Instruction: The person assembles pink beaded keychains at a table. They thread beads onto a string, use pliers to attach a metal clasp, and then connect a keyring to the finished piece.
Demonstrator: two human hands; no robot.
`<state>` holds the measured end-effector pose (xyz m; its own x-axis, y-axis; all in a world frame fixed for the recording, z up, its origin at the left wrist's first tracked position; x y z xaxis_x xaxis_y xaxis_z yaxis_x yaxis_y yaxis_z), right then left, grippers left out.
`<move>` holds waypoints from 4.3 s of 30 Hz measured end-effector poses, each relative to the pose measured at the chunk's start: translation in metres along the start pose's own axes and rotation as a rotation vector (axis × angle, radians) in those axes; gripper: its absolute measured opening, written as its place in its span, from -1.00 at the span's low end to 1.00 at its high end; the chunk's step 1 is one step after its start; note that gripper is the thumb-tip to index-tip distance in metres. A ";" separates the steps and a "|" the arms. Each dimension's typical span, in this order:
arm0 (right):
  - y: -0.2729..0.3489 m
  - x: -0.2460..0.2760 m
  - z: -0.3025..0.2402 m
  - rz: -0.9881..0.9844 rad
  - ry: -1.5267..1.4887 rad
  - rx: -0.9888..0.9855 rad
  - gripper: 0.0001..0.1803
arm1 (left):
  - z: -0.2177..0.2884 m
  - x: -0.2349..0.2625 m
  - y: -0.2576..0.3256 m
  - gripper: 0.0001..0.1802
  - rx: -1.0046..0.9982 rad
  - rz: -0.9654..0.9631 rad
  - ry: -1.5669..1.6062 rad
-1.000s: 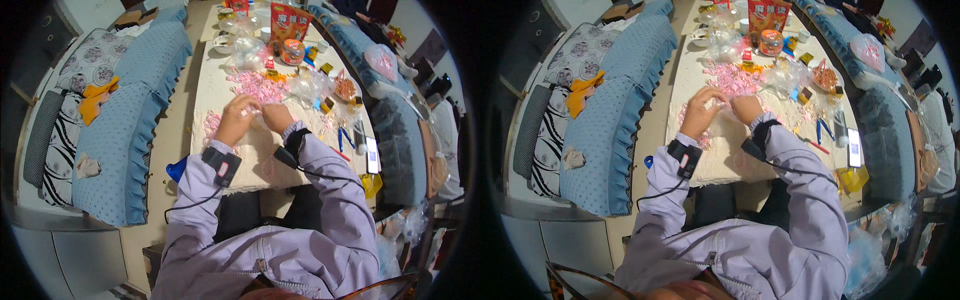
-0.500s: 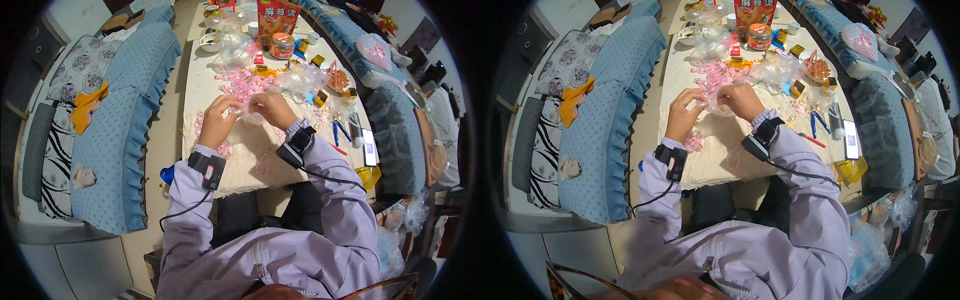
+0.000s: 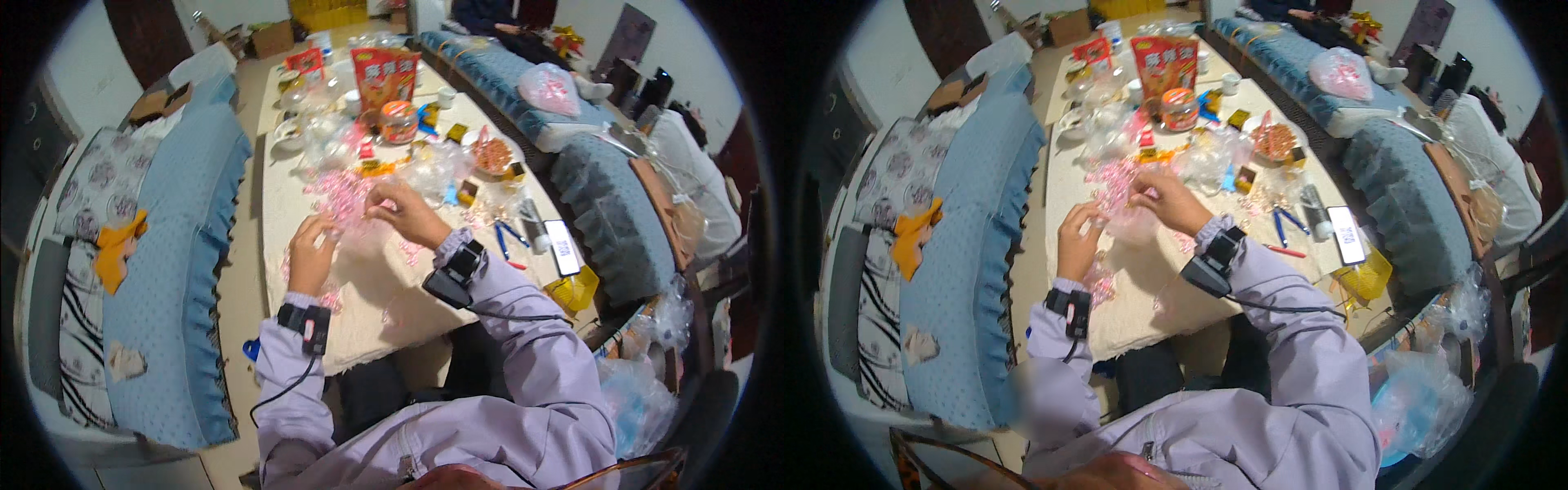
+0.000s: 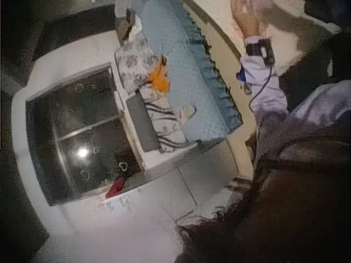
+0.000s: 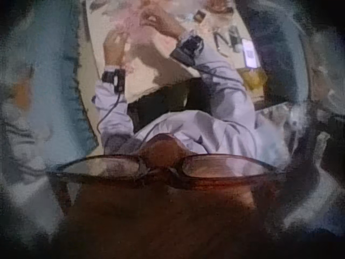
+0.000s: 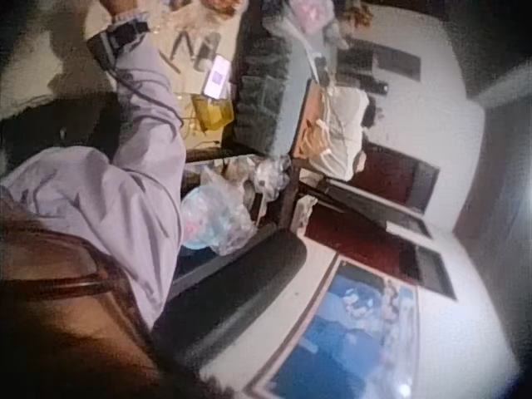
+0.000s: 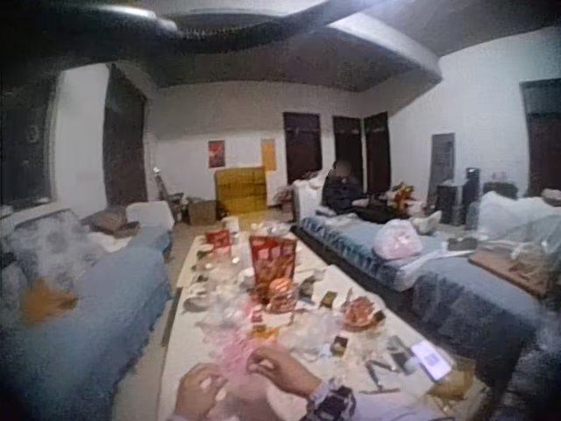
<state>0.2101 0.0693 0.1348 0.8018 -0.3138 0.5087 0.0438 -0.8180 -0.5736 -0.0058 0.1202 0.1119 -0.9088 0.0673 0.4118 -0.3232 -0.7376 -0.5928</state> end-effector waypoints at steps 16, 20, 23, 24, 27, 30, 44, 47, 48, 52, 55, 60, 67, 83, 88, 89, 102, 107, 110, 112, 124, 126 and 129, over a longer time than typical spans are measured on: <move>0.126 0.028 0.020 0.034 0.071 -0.188 -0.86 | -0.038 0.009 -0.065 -0.81 0.046 0.159 0.045; 0.156 0.018 0.028 -0.056 0.066 -0.275 -0.89 | -0.044 0.016 -0.084 -0.84 -0.019 0.200 0.110; 0.165 0.013 0.030 -0.053 0.058 -0.332 -0.89 | -0.056 0.016 -0.094 -0.81 0.043 0.249 0.010; 0.165 0.013 0.030 -0.049 0.066 -0.337 -0.88 | -0.059 0.016 -0.098 -0.82 0.025 0.256 -0.012; 0.167 0.013 0.030 0.030 0.085 -0.374 -0.87 | -0.068 0.014 -0.103 -0.84 0.040 0.263 -0.003; 0.171 0.015 0.031 0.122 0.082 -0.393 -0.88 | -0.069 0.005 -0.097 -0.85 0.042 0.228 -0.017; 0.177 0.011 0.033 0.002 0.328 -0.345 -0.85 | -0.074 0.003 -0.075 -0.78 0.033 0.107 -0.294; 0.175 0.012 0.031 0.026 0.238 -0.418 -0.86 | -0.087 0.016 -0.094 -0.82 0.107 0.137 -0.346; 0.177 0.014 0.031 0.065 0.114 -0.467 -0.85 | -0.091 0.019 -0.099 -0.82 0.192 0.144 -0.317; 0.181 0.019 0.035 0.153 0.032 -0.567 -0.86 | -0.095 0.027 -0.116 -0.73 0.545 0.211 0.384; 0.186 0.020 0.038 0.132 -0.035 -0.572 -0.87 | -0.084 0.027 -0.124 -0.77 0.476 0.313 0.437; 0.186 0.016 0.040 0.101 0.015 -0.513 -0.86 | -0.074 0.023 -0.130 -0.85 0.384 0.364 0.508; 0.170 0.004 0.027 0.046 -0.028 -0.317 -0.86 | -0.102 -0.001 -0.115 -0.81 0.344 0.248 0.374; 0.184 0.022 0.035 0.075 0.028 -0.484 -0.70 | -0.063 -0.007 -0.038 -0.45 0.295 0.062 0.107; 0.178 0.006 0.028 -0.017 0.215 -0.242 -0.83 | -0.049 0.001 -0.039 -0.38 0.217 0.198 0.036; 0.175 0.002 0.028 -0.032 0.215 -0.239 -0.85 | -0.044 0.003 -0.038 -0.36 0.191 0.255 -0.018; 0.200 0.038 0.036 0.235 0.247 -0.512 -0.85 | 0.017 -0.082 0.077 -0.65 0.245 -0.302 0.120; 0.186 0.021 0.033 0.249 0.372 -0.402 -0.90 | 0.024 -0.131 0.107 -0.64 0.072 -0.434 -0.009; 0.169 0.014 0.039 0.206 0.453 -0.345 -0.92 | 0.023 -0.142 0.104 -0.76 0.131 -0.445 -0.019; 0.169 0.013 0.043 0.153 0.466 -0.368 -0.92 | 0.022 -0.147 0.100 -0.83 0.161 -0.434 -0.027; 0.173 0.013 0.032 0.075 0.211 -0.214 -0.83 | 0.022 -0.145 0.095 -0.87 0.001 -0.295 -0.120; 0.174 0.014 0.033 0.080 0.147 -0.261 -0.81 | 0.026 -0.142 0.092 -0.87 -0.017 -0.303 -0.091; 0.179 0.017 0.037 0.110 0.045 -0.334 -0.80 | 0.029 -0.141 0.088 -0.89 -0.048 -0.316 -0.089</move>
<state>0.2535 -0.0644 0.0169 0.7638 -0.4232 0.4874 -0.2443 -0.8884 -0.3886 0.1015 0.0268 0.0219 -0.7358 0.2270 0.6380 -0.5994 -0.6568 -0.4576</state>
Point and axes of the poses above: each hand's wrist, its own y-axis away from the middle knuckle, its own x-axis out of the back of the hand, z = x × y, the point moved 2 cm from there along -y, towards the middle knuckle, and after that the axes turned 4 degrees about z, right-handed, at the moved point
